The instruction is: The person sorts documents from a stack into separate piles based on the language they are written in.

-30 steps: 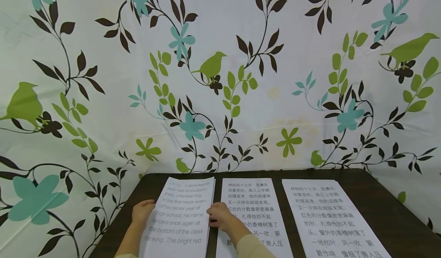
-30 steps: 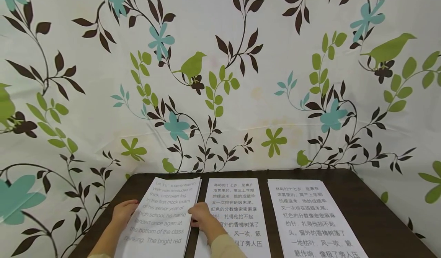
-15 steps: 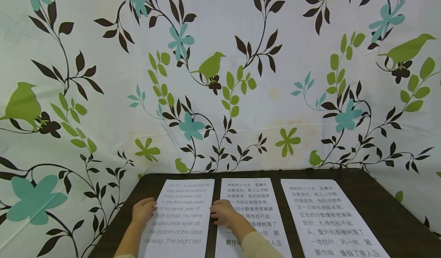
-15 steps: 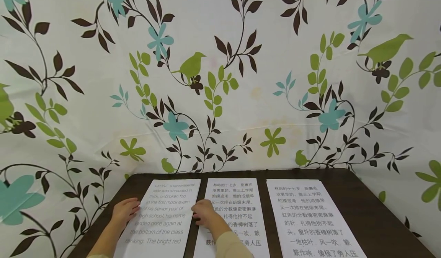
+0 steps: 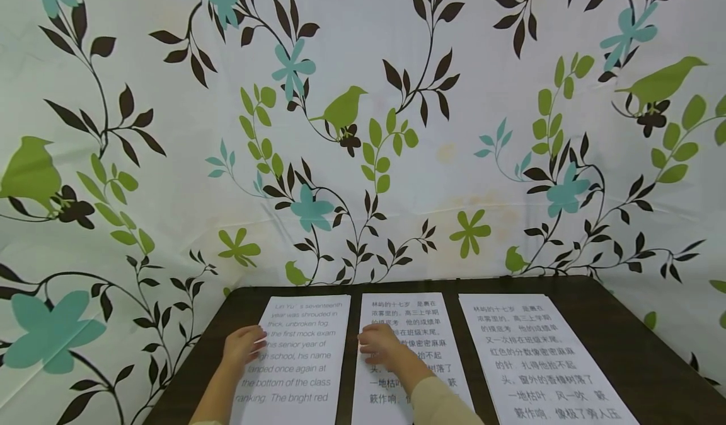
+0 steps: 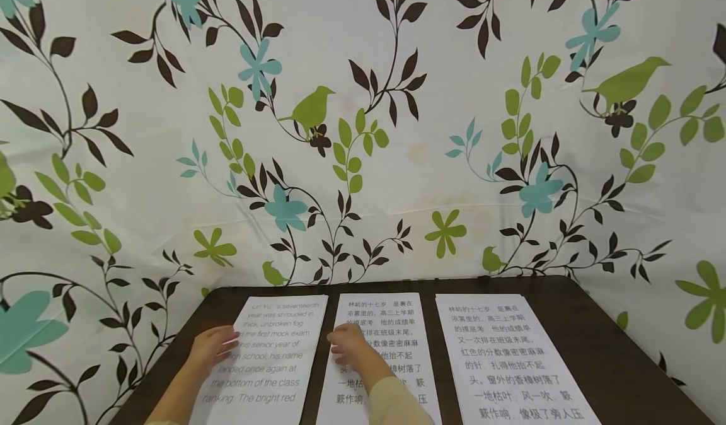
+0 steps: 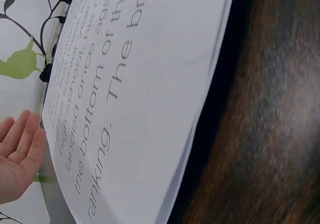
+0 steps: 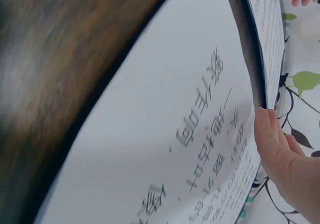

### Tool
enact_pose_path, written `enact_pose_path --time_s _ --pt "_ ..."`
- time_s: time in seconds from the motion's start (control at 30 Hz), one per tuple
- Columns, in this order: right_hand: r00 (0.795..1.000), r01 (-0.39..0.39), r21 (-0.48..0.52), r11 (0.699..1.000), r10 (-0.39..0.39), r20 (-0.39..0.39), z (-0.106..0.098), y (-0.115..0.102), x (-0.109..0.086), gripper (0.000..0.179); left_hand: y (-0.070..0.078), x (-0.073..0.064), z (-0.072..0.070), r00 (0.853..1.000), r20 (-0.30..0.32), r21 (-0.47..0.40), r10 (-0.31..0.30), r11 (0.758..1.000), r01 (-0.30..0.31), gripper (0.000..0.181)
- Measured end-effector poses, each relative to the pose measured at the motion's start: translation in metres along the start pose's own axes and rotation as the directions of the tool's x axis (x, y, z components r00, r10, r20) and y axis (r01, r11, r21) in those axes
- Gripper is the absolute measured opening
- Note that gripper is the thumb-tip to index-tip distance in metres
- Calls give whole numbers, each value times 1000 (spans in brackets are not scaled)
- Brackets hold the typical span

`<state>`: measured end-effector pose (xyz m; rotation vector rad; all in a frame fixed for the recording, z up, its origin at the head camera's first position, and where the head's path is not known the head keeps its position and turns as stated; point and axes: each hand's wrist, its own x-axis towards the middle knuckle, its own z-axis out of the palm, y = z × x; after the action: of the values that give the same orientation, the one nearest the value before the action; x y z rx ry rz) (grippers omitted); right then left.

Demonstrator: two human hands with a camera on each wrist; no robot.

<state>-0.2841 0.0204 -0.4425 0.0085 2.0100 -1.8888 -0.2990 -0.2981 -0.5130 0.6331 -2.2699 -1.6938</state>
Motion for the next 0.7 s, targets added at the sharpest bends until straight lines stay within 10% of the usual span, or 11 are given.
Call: enact_pose_path --time_s 0.53,0.7 --pt "999 -28 1 1000 28 -44 -41 2 -1 47 25 -17 25 995 98 -48 -11 999 16 42" --pt "998 -16 -19 1000 15 -66 -56 2 -6 47 46 -41 32 992 124 -72 7 997 2 42"
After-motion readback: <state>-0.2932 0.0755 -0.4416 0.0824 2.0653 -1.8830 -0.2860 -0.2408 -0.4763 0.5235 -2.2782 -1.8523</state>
